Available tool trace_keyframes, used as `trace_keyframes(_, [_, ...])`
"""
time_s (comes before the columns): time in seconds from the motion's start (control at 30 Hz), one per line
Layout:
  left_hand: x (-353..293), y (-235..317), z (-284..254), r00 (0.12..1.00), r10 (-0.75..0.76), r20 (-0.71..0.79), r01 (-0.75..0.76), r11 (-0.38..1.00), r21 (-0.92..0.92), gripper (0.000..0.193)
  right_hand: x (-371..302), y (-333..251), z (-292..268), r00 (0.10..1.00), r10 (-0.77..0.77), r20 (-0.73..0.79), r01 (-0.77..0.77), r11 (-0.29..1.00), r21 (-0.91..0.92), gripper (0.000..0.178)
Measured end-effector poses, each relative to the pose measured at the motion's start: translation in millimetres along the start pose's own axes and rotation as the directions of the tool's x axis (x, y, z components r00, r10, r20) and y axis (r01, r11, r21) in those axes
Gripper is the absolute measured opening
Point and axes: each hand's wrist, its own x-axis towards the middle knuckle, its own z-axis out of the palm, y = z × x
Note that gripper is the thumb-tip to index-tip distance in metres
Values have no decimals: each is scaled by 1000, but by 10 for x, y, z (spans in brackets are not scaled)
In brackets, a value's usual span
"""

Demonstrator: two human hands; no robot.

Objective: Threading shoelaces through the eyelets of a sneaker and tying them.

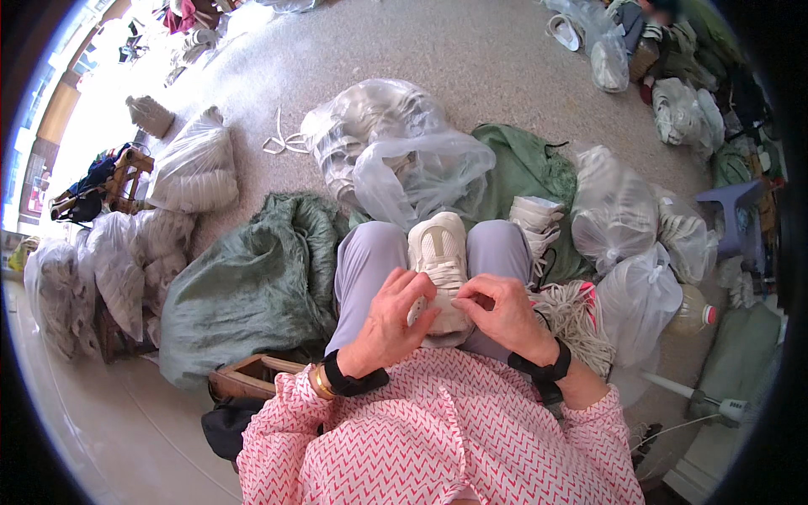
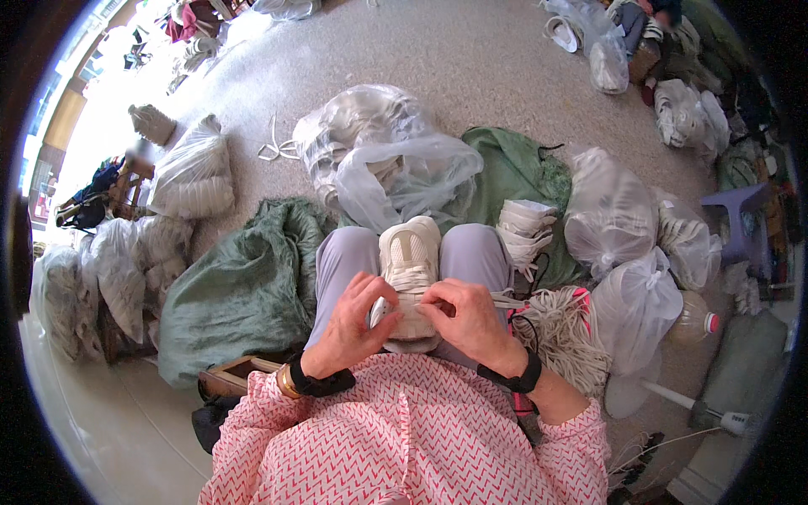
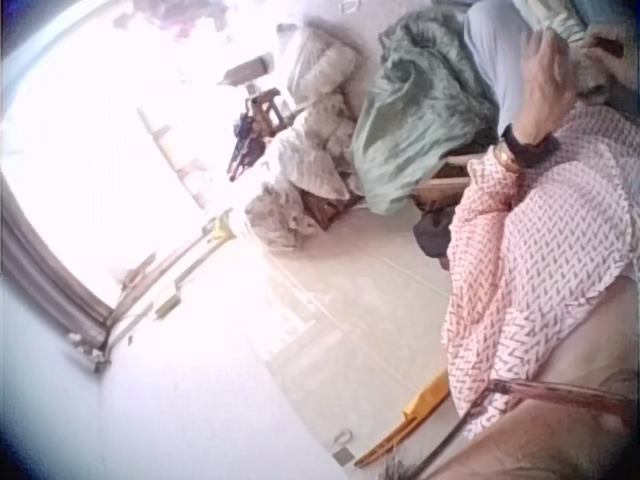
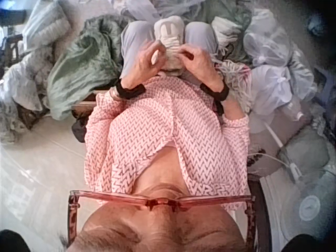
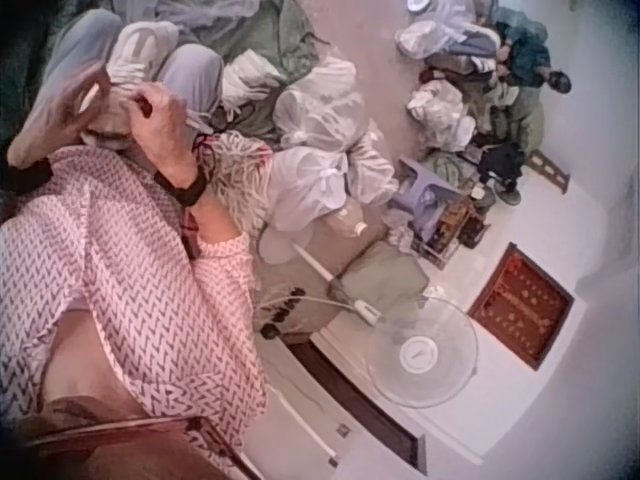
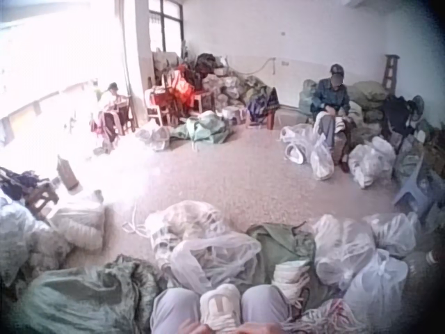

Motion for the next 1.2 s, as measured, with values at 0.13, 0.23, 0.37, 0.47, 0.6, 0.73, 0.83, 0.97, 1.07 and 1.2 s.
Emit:
trace_keyframes(0.13, [-41, -69, -5, 1000, -2, -9, 3, 994, 112, 24, -7, -11, 4, 1000, 8, -25, -10, 994, -109, 9])
trace_keyframes(0.23, [-65, -85, 36, 999, -10, -32, 12, 998, 69, 24, -6, -18, 24, 999, 19, -34, -23, 992, -123, 10])
trace_keyframes(0.37, [-71, -91, 67, 999, -25, -44, 29, 997, 74, 23, 12, -19, 37, 999, 0, -32, -5, 986, -168, 8])
trace_keyframes(0.47, [-63, -107, 72, 999, -20, -44, 24, 996, 87, 23, 29, -39, 44, 1000, -25, -19, 19, 973, -230, 6])
trace_keyframes(0.6, [-64, -110, 60, 999, -29, -29, 31, 997, 74, 24, 58, -64, 37, 999, -51, 8, 51, 944, -327, 6])
trace_keyframes(0.73, [-65, -121, 65, 999, -26, -28, 27, 998, 59, 24, 103, -91, 23, 997, -52, 51, 67, 931, -360, 6])
trace_keyframes(0.83, [-66, -147, 83, 999, -25, -28, 27, 997, 68, 25, 126, -108, 40, 997, -30, 66, 53, 923, -380, 6])
trace_keyframes(0.97, [-61, -148, 96, 999, -21, -27, 23, 996, 81, 25, 167, -66, 63, 997, -13, 76, 41, 921, -388, 6])
trace_keyframes(1.07, [-58, -152, 92, 999, -36, -24, 38, 996, 79, 25, 170, -80, 50, 997, -10, 76, 38, 925, -379, 7])
trace_keyframes(1.2, [-62, -167, 96, 1000, -17, -19, 18, 997, 73, 25, 176, -110, 40, 995, -36, 90, 69, 918, -391, 8])
